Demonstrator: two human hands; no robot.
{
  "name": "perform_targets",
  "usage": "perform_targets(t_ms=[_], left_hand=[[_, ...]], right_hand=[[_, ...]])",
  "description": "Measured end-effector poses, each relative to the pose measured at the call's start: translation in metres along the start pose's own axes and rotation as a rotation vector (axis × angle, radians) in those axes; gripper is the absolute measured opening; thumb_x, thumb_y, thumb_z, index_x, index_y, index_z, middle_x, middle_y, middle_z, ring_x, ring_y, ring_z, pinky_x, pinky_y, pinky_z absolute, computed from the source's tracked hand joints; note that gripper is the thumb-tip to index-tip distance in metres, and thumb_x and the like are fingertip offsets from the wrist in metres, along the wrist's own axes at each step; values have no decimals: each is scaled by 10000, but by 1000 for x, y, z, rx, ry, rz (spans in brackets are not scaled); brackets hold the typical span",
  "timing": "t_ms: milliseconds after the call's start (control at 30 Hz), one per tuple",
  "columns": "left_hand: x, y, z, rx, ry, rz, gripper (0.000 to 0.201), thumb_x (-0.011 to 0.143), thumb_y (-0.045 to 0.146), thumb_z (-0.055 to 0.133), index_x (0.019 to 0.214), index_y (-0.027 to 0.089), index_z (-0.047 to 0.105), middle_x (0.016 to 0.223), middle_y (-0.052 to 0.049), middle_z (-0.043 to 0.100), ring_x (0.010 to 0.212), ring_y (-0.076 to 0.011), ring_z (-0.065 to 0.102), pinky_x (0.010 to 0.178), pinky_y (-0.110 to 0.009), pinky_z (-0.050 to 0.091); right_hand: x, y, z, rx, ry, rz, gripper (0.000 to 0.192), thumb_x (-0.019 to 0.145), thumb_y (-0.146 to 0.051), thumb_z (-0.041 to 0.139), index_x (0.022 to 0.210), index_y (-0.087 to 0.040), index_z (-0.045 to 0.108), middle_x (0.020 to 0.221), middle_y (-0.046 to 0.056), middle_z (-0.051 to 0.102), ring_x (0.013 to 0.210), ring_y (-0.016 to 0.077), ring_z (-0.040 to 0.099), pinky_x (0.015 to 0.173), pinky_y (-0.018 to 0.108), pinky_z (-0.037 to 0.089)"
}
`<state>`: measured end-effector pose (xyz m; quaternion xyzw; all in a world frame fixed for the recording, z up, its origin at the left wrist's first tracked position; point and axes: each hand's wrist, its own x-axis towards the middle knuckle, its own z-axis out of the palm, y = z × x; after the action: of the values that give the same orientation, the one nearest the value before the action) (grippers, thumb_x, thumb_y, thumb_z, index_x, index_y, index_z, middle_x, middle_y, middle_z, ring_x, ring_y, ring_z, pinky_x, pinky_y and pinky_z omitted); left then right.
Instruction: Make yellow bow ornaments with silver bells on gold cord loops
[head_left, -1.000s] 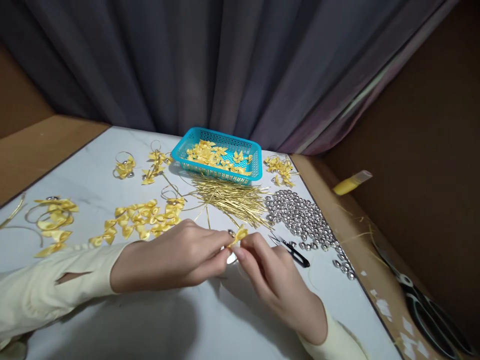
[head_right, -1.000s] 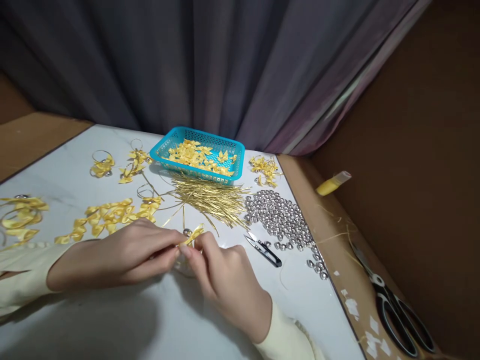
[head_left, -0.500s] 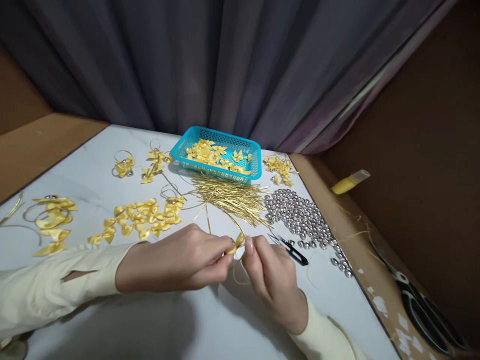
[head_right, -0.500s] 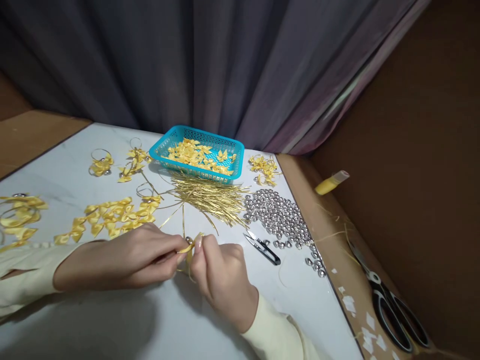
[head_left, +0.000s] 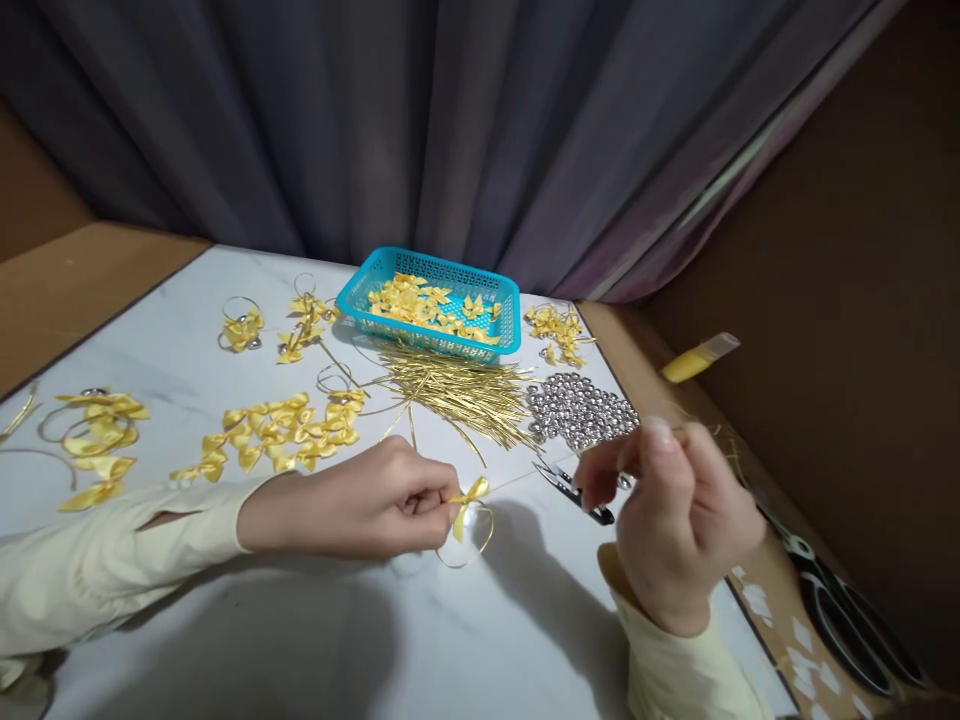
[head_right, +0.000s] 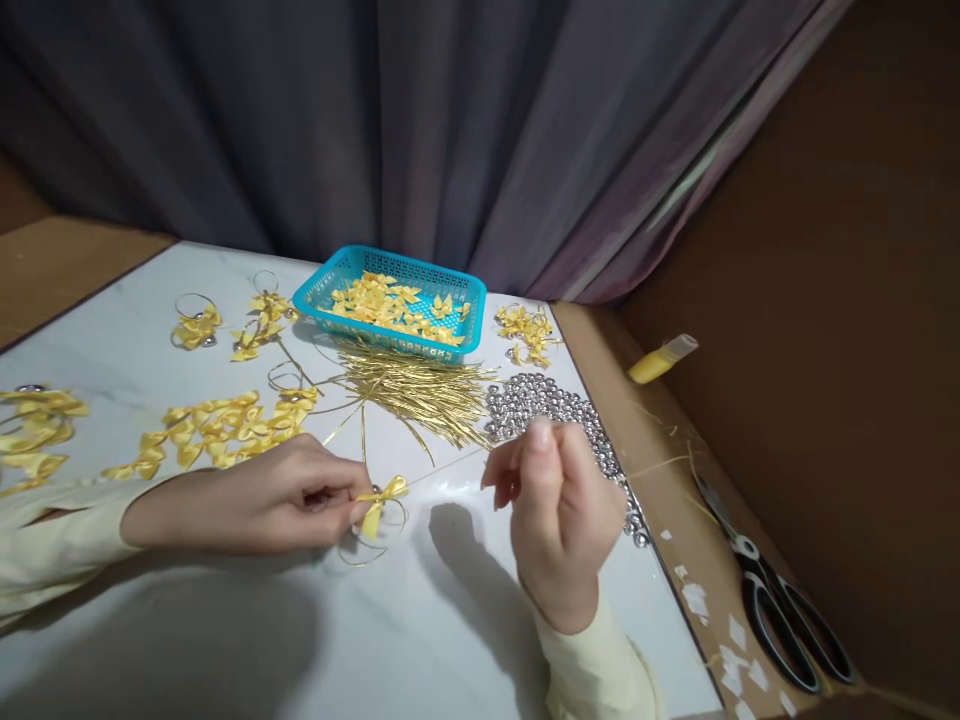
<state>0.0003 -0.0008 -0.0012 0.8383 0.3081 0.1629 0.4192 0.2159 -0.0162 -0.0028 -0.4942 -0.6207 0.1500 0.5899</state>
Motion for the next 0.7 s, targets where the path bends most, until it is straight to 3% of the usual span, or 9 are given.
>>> perform_targets(t_ms=[133, 267, 433, 700], left_hand=[[1, -2, -2, -67, -45, -16, 217, 696, 71, 449, 542, 174, 337, 484, 95, 236, 446, -49, 216, 434, -162, 209], [1, -7, -2, -114, -92, -32, 144, 678, 64, 456, 569, 157, 451, 476, 98, 272, 442, -48, 244, 429, -152, 223], [1, -14, 0, -139, -137, -30, 129, 682, 68, 454, 587, 150, 485, 476, 96, 306, 437, -45, 248, 412, -147, 224], [2, -18, 0, -104, -261, 11, 166, 689, 55, 458, 564, 161, 433, 482, 96, 285, 454, -54, 228, 414, -157, 219]], right_hand=[[16, 2, -6, 199, 220, 31, 330, 863, -171, 515, 544, -210, 439, 433, -72, 400, 306, 98, 473, 278, 253, 289], [31, 3, -15, 205, 353, 60, 269, 770, -83, 494, 525, -195, 486, 419, -69, 395, 300, 116, 495, 232, 254, 287], [46, 8, -29, 187, 571, -24, 258, 683, -60, 452, 467, -202, 454, 418, -75, 363, 271, 89, 467, 215, 211, 270], [62, 32, -65, 174, 660, -39, 305, 691, -36, 325, 480, -232, 424, 413, -73, 370, 288, 86, 430, 258, 213, 229]])
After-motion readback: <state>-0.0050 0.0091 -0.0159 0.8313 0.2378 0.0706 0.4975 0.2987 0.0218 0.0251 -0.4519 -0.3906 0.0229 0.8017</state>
